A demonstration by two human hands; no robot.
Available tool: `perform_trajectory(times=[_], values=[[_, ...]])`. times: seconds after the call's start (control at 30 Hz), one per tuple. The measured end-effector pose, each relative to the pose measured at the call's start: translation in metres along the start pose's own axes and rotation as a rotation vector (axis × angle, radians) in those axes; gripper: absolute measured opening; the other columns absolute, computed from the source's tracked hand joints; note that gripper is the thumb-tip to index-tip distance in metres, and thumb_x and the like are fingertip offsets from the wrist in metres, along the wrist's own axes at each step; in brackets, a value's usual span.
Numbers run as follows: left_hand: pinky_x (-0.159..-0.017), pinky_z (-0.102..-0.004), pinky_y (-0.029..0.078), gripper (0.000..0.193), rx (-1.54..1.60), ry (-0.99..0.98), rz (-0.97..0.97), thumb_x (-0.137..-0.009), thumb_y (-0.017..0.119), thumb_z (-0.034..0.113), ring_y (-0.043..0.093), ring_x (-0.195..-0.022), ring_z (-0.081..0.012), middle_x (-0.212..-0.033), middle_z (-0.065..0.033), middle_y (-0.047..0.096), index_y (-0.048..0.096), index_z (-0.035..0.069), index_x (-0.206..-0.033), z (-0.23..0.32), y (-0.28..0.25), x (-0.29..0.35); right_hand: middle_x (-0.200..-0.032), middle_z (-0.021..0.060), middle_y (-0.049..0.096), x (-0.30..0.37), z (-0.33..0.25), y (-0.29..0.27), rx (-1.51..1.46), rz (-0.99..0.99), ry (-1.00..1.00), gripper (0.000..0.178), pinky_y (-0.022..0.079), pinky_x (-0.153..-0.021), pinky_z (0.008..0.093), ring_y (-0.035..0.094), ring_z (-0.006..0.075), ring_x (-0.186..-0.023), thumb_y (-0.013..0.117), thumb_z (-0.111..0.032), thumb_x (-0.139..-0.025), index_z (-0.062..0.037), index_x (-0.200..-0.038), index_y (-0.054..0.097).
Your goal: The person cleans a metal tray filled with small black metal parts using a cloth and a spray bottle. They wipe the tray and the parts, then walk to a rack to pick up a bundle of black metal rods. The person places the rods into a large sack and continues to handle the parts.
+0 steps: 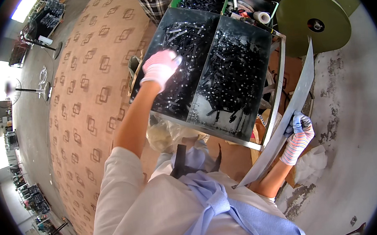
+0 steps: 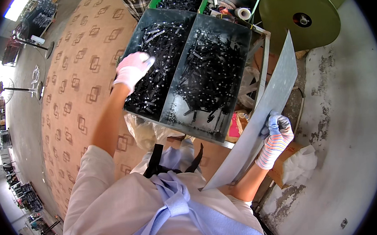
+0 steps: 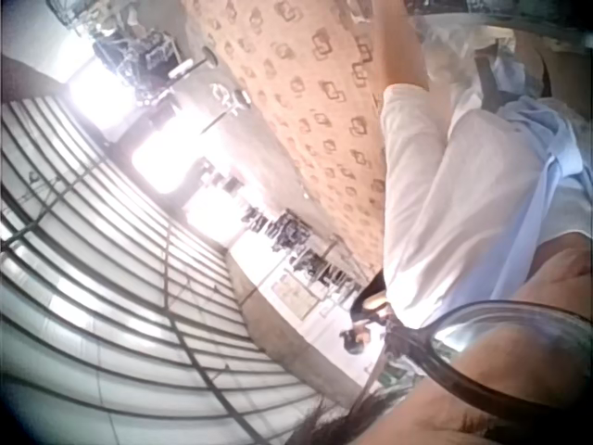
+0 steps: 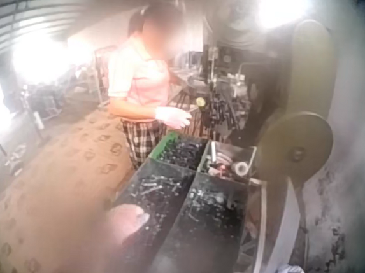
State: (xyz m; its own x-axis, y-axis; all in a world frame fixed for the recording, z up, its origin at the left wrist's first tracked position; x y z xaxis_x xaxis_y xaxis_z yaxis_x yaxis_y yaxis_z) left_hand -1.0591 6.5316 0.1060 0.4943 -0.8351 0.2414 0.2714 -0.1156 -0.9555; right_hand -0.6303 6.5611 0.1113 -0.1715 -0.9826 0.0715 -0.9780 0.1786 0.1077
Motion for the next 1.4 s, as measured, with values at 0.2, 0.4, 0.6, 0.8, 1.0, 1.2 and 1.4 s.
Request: perform_trajectory(times=[0.2, 0.4, 0.6, 0.8, 1.0, 1.2, 1.4], values=[[-0.083, -0.0378, 0.047, 0.034, -0.102, -0.053, -0.019, -0.079, 0.059, 0.032, 0.055, -0.101, -0.0264, -0.110, -0.0112, 0.054, 0.057, 0.009, -0.104, 0.043, 0.054, -0.053, -0.056, 0.0010, 0.052, 0.010, 0.002, -0.001, 0.004, 0.037, 0.008, 0.004, 0.034, -0.037, 0.0190, 0.042, 0.0060, -0.039, 0.063, -0.005, -0.076, -0.0016, -0.078, 0.061], [-0.081, -0.0388, 0.048, 0.030, -0.174, 0.032, 0.032, -0.076, 0.060, 0.027, 0.055, -0.100, -0.0279, -0.106, -0.0128, 0.057, 0.059, 0.008, -0.100, 0.047, 0.067, -0.051, -0.057, 0.0013, 0.052, 0.020, 0.003, 0.005, -0.005, 0.012, 0.035, 0.004, 0.034, -0.037, 0.0178, 0.042, 0.0049, -0.039, 0.062, -0.004, -0.077, -0.0009, -0.079, 0.061], [-0.076, -0.0398, 0.046, 0.026, 0.313, -0.062, 0.161, -0.076, 0.059, 0.028, 0.059, -0.087, -0.0319, -0.090, -0.0158, 0.062, 0.061, 0.007, -0.093, 0.012, 0.079, -0.043, -0.058, 0.0006, 0.052, 0.030, 0.006, 0.023, -0.002, -0.061, 0.036, 0.004, 0.033, -0.036, 0.0177, 0.042, 0.0055, -0.039, 0.062, -0.003, -0.077, -0.0017, -0.080, 0.061], [-0.063, -0.0259, 0.044, 0.012, 1.501, 0.128, 0.301, -0.089, 0.049, 0.012, 0.052, -0.068, -0.0110, -0.088, -0.0057, 0.063, 0.058, 0.005, -0.094, -0.007, 0.052, -0.038, -0.058, 0.0012, 0.052, 0.033, 0.017, 0.036, -0.019, -0.101, 0.062, 0.007, 0.031, -0.033, 0.0183, 0.042, 0.0061, -0.037, 0.064, -0.005, -0.076, -0.0015, -0.080, 0.061], [-0.084, -0.0442, 0.048, 0.021, 2.121, 0.075, -0.325, -0.087, 0.051, 0.008, 0.059, -0.091, -0.0312, -0.092, -0.0172, 0.060, 0.053, 0.000, -0.106, -0.001, 0.045, -0.017, -0.056, 0.0012, 0.052, 0.035, 0.021, 0.044, -0.021, -0.129, 0.076, 0.007, 0.031, -0.033, 0.0183, 0.043, 0.0060, -0.037, 0.065, -0.007, -0.076, -0.0015, -0.079, 0.061], [-0.082, -0.0420, 0.050, 0.025, 1.923, -0.041, -0.369, -0.084, 0.053, 0.007, 0.059, -0.093, -0.0320, -0.100, -0.0188, 0.060, 0.053, -0.002, -0.107, -0.011, 0.048, -0.011, -0.057, 0.0014, 0.053, 0.037, 0.025, 0.048, -0.026, -0.156, 0.106, 0.008, 0.032, -0.033, 0.0186, 0.043, 0.0062, -0.037, 0.066, -0.008, -0.076, -0.0015, -0.078, 0.061], [-0.077, -0.0383, 0.051, 0.028, 1.744, -0.064, -0.334, -0.086, 0.051, 0.021, 0.062, -0.087, -0.0275, -0.096, -0.0167, 0.063, 0.055, 0.001, -0.105, -0.034, 0.056, -0.023, -0.057, 0.0018, 0.053, 0.041, 0.032, 0.051, -0.031, -0.152, 0.120, 0.005, 0.033, -0.033, 0.0189, 0.043, 0.0063, -0.037, 0.065, -0.006, -0.077, -0.0023, -0.077, 0.061]])
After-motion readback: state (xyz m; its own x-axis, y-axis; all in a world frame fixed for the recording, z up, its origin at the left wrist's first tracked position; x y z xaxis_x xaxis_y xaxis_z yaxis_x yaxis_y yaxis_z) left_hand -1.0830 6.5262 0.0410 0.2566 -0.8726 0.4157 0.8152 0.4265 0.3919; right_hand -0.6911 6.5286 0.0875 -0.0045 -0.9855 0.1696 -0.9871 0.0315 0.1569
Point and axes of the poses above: each hand's wrist, its own x-axis away from the middle knuckle, its own y-axis out of the palm, z = x × y, the point moved 4 cm from there along -x, towards the middle knuckle
